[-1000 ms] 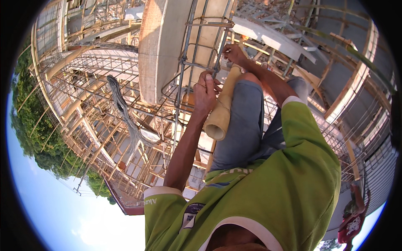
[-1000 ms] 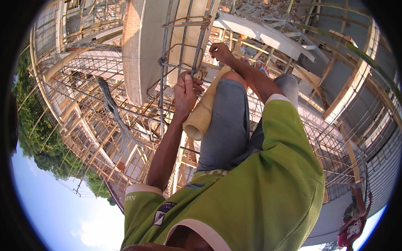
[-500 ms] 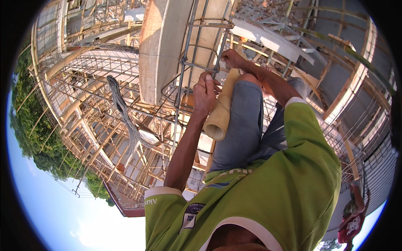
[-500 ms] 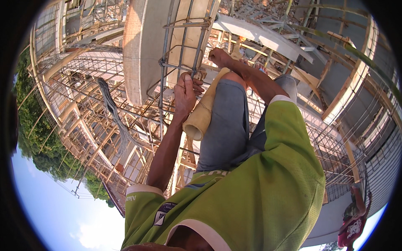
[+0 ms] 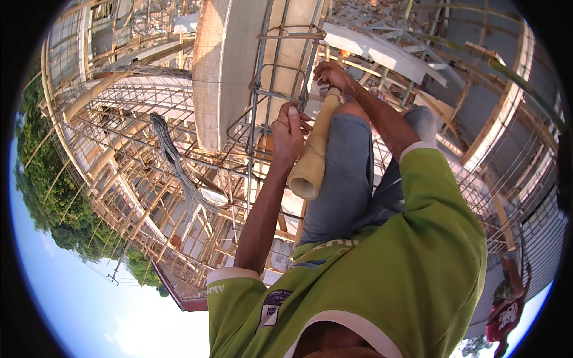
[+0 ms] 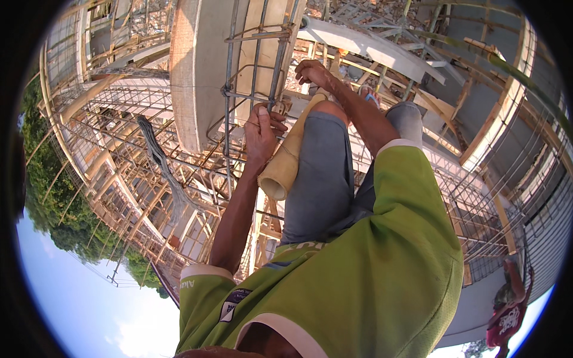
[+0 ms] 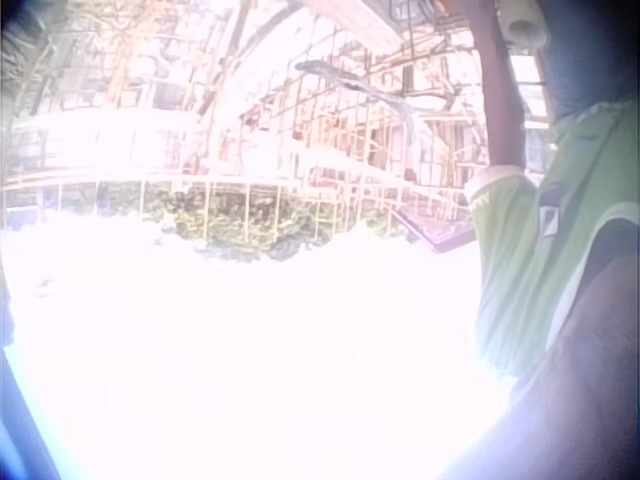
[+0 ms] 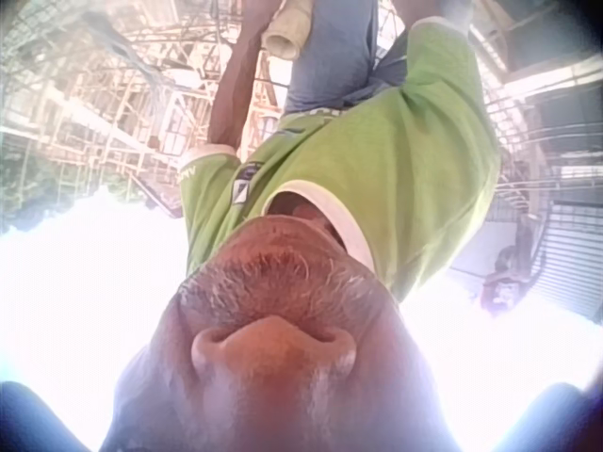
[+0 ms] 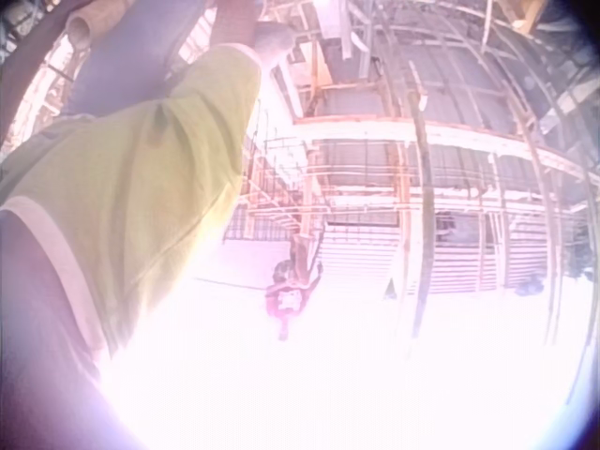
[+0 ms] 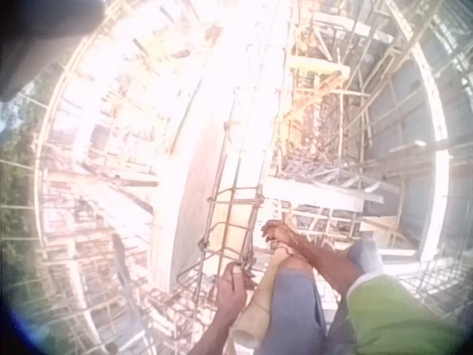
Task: The person secures metal rebar to a bamboo scaffolding structure using wire and pliers. They repeatedly wrap and twist wire around rebar intersections to fasten them in place.
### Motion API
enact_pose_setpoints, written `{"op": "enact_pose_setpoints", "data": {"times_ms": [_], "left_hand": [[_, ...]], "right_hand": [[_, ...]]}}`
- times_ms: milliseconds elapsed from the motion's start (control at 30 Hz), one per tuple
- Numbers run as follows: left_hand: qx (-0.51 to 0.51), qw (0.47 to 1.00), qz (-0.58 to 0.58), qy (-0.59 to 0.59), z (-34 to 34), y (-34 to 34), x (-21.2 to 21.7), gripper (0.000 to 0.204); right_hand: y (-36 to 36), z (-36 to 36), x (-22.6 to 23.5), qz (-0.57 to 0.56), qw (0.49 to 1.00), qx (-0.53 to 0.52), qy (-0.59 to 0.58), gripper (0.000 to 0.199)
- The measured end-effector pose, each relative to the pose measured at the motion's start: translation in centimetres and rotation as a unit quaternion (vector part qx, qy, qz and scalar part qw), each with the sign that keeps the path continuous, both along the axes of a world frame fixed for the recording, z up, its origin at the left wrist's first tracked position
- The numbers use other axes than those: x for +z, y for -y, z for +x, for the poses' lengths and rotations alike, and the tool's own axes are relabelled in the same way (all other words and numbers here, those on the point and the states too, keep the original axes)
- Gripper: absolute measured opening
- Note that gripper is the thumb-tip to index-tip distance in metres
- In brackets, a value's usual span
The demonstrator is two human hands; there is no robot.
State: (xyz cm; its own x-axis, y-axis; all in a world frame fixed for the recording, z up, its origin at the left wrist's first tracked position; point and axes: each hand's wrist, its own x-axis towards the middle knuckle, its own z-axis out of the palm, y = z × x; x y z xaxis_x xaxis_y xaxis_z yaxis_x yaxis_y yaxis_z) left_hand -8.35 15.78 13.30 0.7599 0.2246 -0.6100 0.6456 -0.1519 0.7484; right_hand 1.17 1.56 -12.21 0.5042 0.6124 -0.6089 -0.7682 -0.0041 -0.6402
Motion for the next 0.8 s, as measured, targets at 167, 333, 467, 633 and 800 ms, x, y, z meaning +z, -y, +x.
{"op": "enact_pose_setpoints", "data": {"times_ms": [167, 333, 467, 633, 800], "left_hand": [[0.003, 1.0, -0.002, 0.001, 0.0, 0.0, -0.1, 0.044], [0.011, 1.0, -0.004, 0.001, 0.0, 0.2, 0.1, 0.043], [0.006, 1.0, -0.005, 0.005, -0.1, 0.0, -0.1, 0.042], [0.013, 1.0, -0.004, -0.002, -0.2, 0.1, -0.3, 0.043], [0.0, 1.0, 0.003, 0.0, 0.2, 0.1, 0.1, 0.044]], "right_hand": [[1.1, -1.4, 2.4, -0.179, 0.868, 0.231, 0.401, 0.052], [1.2, -1.8, 3.4, -0.171, 0.848, 0.269, 0.422, 0.046], [0.5, -1.6, 3.6, -0.134, 0.835, 0.254, 0.468, 0.039], [-0.3, -2.0, 2.2, -0.108, 0.771, 0.244, 0.578, 0.029], [-1.8, -1.1, -0.4, -0.071, 0.922, 0.06, 0.376, 0.016]]}}
